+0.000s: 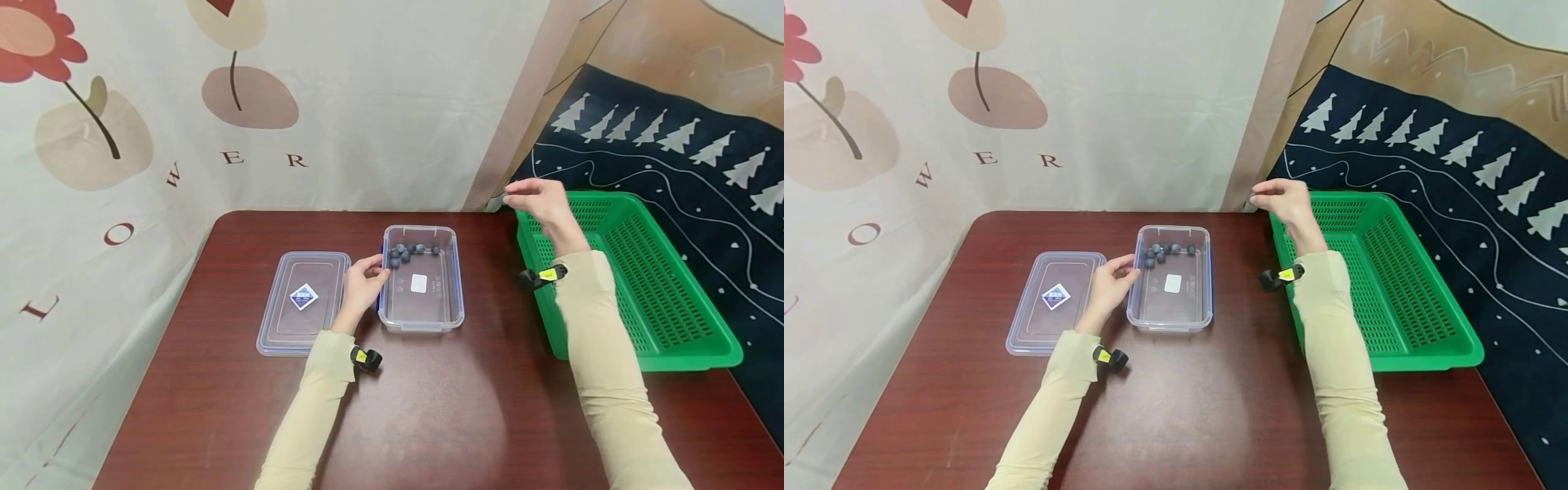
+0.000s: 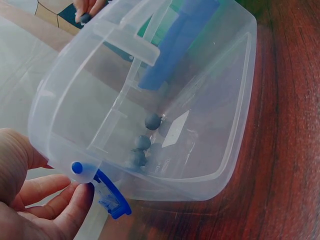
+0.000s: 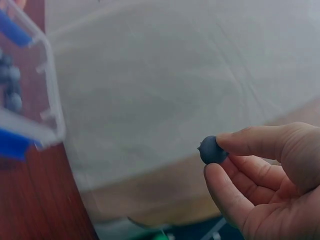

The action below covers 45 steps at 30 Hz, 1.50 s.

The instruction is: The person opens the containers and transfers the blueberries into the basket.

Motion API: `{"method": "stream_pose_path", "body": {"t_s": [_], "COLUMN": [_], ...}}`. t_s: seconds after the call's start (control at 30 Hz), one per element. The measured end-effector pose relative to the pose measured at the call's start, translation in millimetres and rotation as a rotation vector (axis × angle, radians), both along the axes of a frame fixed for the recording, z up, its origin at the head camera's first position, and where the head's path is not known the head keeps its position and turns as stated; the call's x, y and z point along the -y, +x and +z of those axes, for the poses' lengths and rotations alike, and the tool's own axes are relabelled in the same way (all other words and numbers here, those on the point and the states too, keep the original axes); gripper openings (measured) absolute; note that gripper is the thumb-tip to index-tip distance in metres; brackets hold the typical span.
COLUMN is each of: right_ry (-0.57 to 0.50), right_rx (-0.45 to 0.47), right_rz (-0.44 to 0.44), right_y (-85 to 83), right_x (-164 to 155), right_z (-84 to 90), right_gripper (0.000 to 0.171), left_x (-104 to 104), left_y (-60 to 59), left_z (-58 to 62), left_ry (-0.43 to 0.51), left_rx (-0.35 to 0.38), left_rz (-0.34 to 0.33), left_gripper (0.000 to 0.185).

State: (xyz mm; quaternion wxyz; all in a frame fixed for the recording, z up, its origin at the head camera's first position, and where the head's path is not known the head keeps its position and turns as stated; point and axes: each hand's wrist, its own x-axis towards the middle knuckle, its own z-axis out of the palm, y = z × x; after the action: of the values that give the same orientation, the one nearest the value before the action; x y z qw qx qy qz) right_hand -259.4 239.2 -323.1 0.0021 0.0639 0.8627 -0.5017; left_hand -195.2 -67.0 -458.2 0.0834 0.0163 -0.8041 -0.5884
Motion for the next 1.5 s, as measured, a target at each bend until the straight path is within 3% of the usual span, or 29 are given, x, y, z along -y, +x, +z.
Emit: {"method": "stream_pose_path", "body": {"t_s": [0.13,0.27,0.43,0.6,0.87,1.1,1.27,1.5], "right_ry": [-0.034,-0.145,-0.254,-0.32,-0.296,-0.291,-0.302,-0.357], "right_rx": [0.004,0.015,0.036,0.105,0.204,0.271,0.308,0.334], "right_rz": [-0.029,-0.044,-0.048,-0.048,-0.046,-0.051,-0.054,-0.11], "right_y": [0.6,0.5,0.3,-1.0,-6.4,-11.6,-12.8,-12.4], "right_x": [-24.4,-46.0,-69.4,-89.2,-110.7,-121.7,-124.6,-123.7], "right_z": [2.0,-1.6,-12.2,-27.4,-53.3,-71.6,-84.8,-97.0], "right_gripper": [0.033,0.021,0.008,0.01,0.024,0.015,0.028,0.015], "left_x": [0.1,0.3,0.2,0.6,1.1,1.0,0.9,0.6], "left_y": [0.1,0.0,-0.8,-0.2,0.6,0.5,0.0,0.9], "left_z": [0.4,0.3,-1.0,-2.0,-1.8,-1.2,-1.7,-1.0], "left_ry": [-0.004,-0.007,-0.014,-0.022,0.0,0.006,-0.004,-0.01], "left_rx": [0.003,0.001,0.001,0.0,0.008,-0.007,-0.015,-0.028], "left_rz": [0.002,0.005,-0.001,-0.001,-0.007,-0.004,-0.002,-0.003], "left_gripper": [0.033,0.032,0.032,0.032,0.033,0.032,0.032,0.032]}}
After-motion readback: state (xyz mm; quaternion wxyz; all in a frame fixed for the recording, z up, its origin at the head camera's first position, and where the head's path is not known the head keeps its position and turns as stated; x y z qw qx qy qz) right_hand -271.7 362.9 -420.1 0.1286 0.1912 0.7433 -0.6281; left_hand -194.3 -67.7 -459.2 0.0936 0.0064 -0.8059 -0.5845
